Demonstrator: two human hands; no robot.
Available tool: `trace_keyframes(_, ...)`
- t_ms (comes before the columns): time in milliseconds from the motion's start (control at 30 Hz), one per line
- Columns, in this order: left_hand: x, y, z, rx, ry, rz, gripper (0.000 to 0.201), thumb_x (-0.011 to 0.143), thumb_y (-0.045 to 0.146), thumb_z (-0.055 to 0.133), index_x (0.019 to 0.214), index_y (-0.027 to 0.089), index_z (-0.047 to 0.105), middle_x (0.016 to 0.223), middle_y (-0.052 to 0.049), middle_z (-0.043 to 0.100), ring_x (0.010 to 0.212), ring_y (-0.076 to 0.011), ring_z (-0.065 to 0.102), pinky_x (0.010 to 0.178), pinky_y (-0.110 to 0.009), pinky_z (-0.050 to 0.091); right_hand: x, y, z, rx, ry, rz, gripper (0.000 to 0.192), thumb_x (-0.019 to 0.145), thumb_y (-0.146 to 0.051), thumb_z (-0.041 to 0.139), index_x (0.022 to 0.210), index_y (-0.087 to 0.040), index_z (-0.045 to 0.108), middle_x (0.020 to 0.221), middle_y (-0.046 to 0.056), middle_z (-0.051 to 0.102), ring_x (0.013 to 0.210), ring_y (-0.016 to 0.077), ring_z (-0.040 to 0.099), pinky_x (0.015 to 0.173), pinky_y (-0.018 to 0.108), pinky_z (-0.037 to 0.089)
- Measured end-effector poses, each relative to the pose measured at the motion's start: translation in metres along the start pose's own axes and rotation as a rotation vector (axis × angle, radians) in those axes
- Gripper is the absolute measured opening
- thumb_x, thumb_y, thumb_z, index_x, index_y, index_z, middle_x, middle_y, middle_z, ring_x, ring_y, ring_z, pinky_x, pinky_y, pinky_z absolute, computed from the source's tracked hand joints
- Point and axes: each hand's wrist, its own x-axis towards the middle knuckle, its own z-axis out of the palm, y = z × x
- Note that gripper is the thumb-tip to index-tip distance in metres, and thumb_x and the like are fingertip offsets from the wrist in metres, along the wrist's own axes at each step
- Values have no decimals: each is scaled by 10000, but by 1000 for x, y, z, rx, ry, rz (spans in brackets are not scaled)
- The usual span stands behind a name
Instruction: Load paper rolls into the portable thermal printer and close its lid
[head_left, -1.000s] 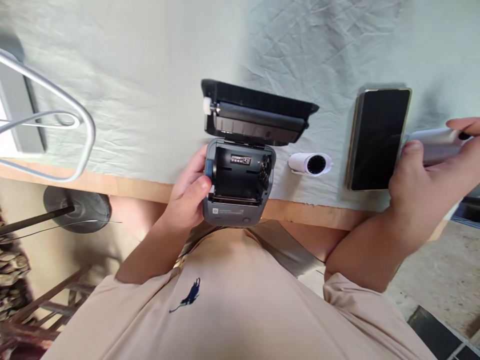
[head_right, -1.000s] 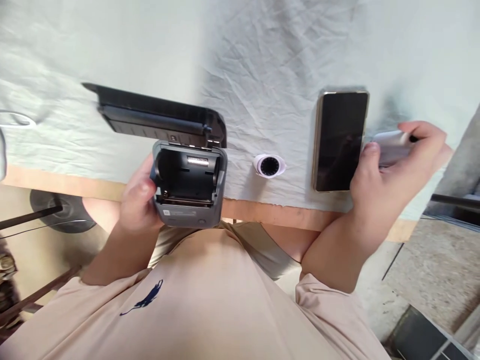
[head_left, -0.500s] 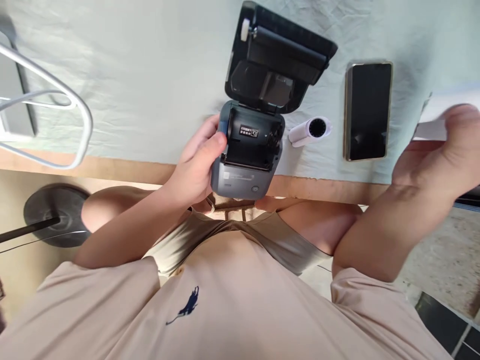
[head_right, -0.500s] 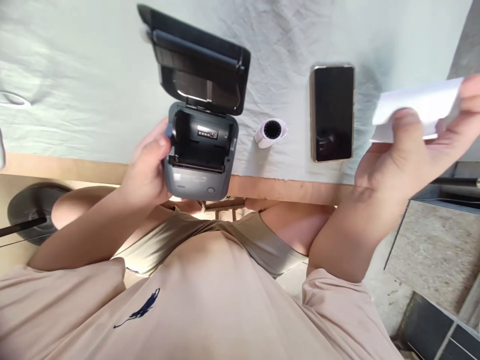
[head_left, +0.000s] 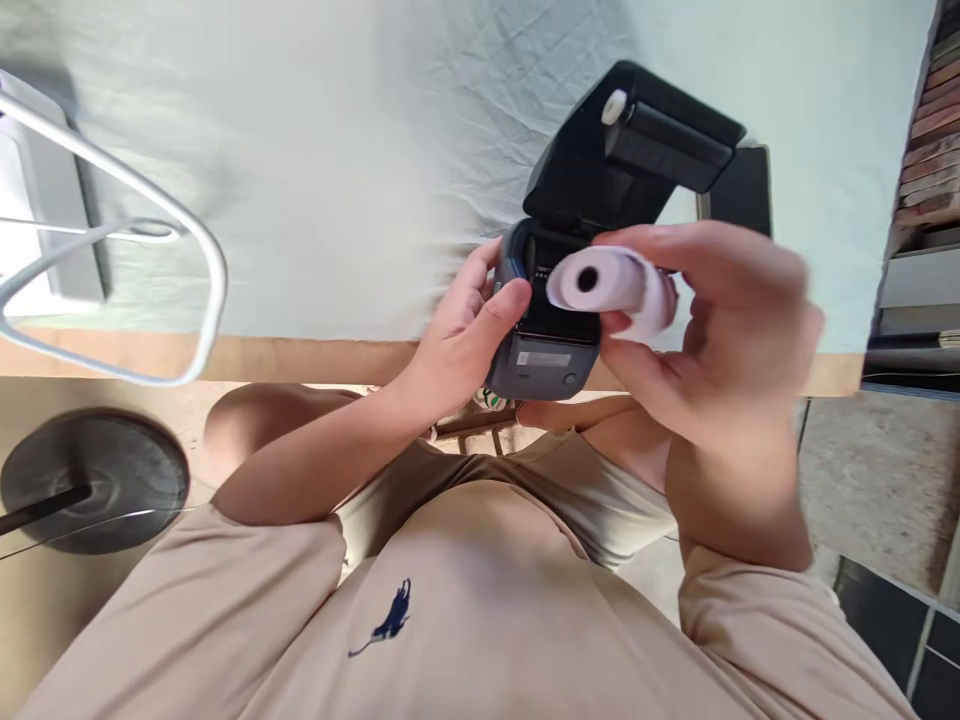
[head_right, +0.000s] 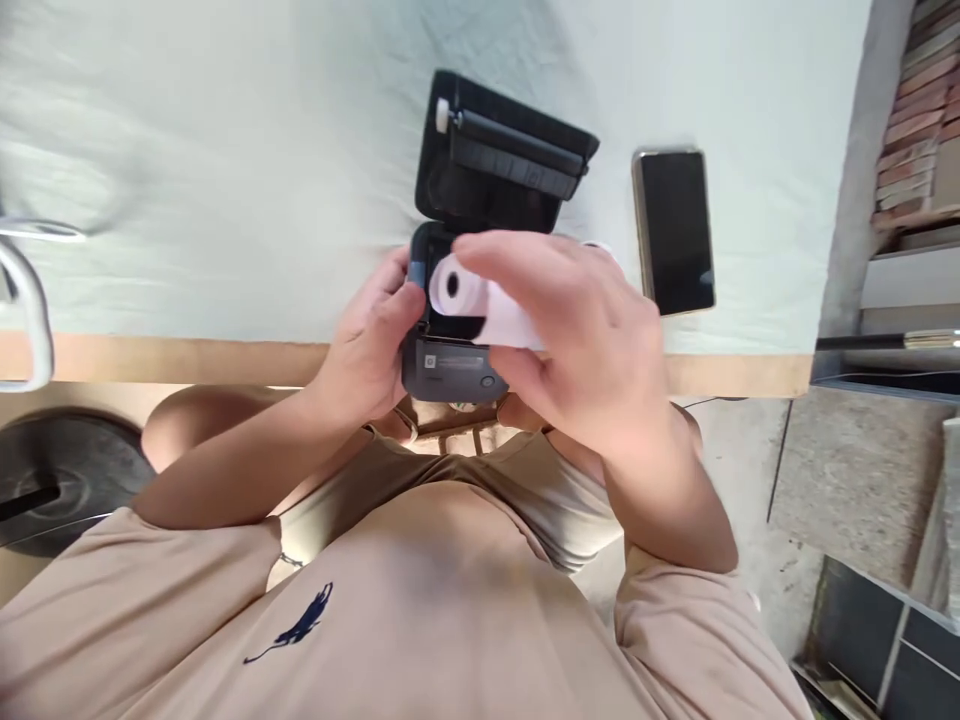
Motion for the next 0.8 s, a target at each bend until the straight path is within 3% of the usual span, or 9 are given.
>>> trace_keyframes(100, 0, 0, -1, 17, -18, 8, 577, 1028, 733, 902, 1380, 297, 762, 1307, -47, 865, 1355, -332, 860, 1086, -441, 749, 7, -8, 2, -143, -32, -117, 613, 934, -134, 694, 1479, -414, 711, 1337, -15, 889, 1140, 257, 876, 1063, 451, 750)
trace_keyframes(167, -1, 0, 0, 34, -29, 6, 584, 1026, 699, 922, 1423, 305, 756, 1340, -54, 865, 1354, -334, 858, 1103, -442, 744, 8, -1, 6, -158, -23, -144, 493, 933, -154, 733, 1377, -366, 732, 1233, -2, 900, 1013, 253, 874, 987, 453, 754)
trace_keyframes(300, -3, -4, -1, 19, -37, -4, 571, 1064, 692, 884, 1465, 325, 711, 1296, -41, 865, 1209, -296, 881, 1006, -430, 756, 5, 9, 18, -128, 115, -200, 173, 1029, -182, 764, 1104, -336, 740, 1144, -11, 903, 1008, 248, 885, 884, 438, 699)
trace_keyframes(433, 0, -9, -8, -52, -93, -18, 741, 1021, 726, 893, 1575, 337, 592, 1347, -78, 856, 1201, -339, 880, 974, -483, 761, 3, 2, 24, -108, 162, -250, 140, 1077, -194, 745, 1050, -328, 776, 1000, -19, 873, 931, 238, 856, 861, 444, 629)
trace_keyframes(533, 2, -7, -10, 45, -98, -43, 916, 953, 672, 957, 1675, 311, 523, 1404, -83, 830, 1268, -346, 861, 1057, -517, 746, 4, -1, 26, -60, 164, -307, 142, 1153, -326, 715, 1035, -313, 792, 958, -11, 868, 996, 246, 878, 896, 451, 640)
trace_keyframes(667, -1, 2, -7, 128, -42, -66, 1009, 906, 521, 967, 1764, 285, 492, 1434, -84, 813, 1334, -366, 843, 1100, -508, 730, 9, 7, 29, 71, 372, -363, 287, 1198, -435, 653, 979, -274, 747, 797, -12, 750, 867, 220, 817, 823, 422, 625)
trace_keyframes(733, -4, 6, -8, 178, -20, -102, 1123, 863, 490, 991, 1825, 277, 452, 1441, -112, 819, 1370, -406, 834, 1079, -492, 736, 14, 16, 32, 121, 536, -272, 223, 1168, -395, 649, 998, -272, 725, 841, 8, 700, 869, 212, 752, 821, 408, 602)
trace_keyframes(800, -6, 8, -11, 231, -28, -92, 1305, 815, 458, 1027, 1906, 266, 337, 1474, -136, 818, 1397, -419, 822, 1097, -491, 729, 17, 25, 35, 106, 618, -181, 145, 1131, -394, 621, 1106, -283, 712, 1000, 40, 684, 961, 214, 726, 836, 389, 601)
